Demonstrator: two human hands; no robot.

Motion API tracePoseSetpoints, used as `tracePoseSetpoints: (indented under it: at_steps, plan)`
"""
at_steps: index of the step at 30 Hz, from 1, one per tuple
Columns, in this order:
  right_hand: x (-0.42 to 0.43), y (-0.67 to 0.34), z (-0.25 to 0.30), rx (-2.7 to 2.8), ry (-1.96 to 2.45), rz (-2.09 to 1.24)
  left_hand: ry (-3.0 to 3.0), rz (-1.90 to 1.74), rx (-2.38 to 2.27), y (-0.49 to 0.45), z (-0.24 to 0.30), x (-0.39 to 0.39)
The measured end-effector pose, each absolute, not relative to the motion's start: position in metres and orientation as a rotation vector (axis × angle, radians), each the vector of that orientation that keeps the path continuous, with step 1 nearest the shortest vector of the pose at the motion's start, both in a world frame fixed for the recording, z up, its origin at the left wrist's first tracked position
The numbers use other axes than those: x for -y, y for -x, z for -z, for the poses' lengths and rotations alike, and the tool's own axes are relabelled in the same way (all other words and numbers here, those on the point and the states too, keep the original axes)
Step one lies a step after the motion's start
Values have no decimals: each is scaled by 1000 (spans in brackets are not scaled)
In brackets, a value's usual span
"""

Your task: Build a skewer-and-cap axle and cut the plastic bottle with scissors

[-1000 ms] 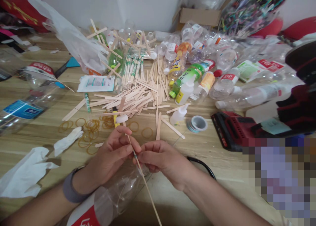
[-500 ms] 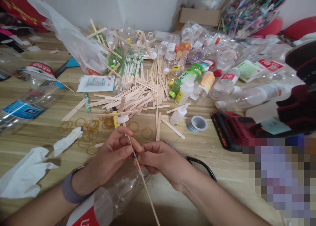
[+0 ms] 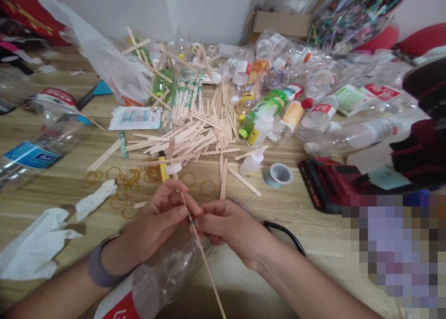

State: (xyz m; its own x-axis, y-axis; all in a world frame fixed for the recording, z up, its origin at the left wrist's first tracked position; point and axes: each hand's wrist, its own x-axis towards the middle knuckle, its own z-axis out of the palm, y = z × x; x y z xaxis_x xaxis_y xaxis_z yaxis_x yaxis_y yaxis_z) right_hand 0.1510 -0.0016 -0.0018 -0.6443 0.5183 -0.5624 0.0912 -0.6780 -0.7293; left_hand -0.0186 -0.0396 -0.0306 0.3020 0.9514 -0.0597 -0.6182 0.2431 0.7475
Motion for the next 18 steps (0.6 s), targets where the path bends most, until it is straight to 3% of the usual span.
tracePoseSetpoints:
  at_steps: [18]
  plan:
    - [2, -151, 1, 1159, 1216, -2340, -691, -1162, -781, 19, 27, 39]
